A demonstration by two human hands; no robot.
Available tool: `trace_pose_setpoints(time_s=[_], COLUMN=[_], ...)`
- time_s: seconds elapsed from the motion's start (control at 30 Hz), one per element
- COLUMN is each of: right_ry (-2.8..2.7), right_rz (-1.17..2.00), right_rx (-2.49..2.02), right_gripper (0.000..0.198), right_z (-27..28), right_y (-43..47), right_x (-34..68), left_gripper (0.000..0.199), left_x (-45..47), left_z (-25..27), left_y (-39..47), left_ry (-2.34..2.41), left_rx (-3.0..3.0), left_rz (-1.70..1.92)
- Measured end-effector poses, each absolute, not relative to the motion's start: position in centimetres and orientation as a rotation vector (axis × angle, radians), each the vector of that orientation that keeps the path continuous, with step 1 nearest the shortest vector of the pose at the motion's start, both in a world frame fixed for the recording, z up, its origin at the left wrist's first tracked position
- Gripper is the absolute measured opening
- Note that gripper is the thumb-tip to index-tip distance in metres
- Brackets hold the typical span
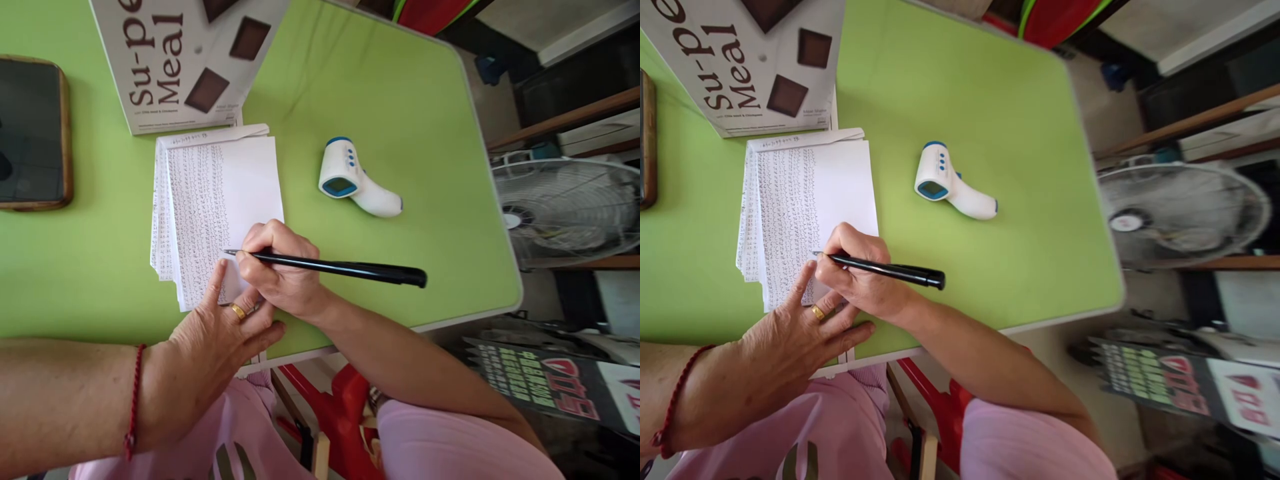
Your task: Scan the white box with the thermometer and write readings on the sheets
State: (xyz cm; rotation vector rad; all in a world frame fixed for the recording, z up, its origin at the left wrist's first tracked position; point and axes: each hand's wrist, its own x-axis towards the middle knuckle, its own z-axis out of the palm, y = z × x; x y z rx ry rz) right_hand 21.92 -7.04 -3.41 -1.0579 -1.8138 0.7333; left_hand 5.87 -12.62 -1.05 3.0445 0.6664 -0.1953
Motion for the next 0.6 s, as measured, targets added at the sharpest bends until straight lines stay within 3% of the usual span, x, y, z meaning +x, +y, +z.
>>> trace_pose_setpoints(time_s=[0.6], right_ry=[-1.810], right_rz=[0.691], right_rx=[-1.107], right_gripper=[0.023], right_z=[-3.21], right_y=[-7.03], right_x=[21.79], left_gripper=[0.082], left_x=[5.83], left_z=[-0.95], left_y=[-12.38], left_ry=[0.656], left_rx=[3.043], left_rz=[-0.168])
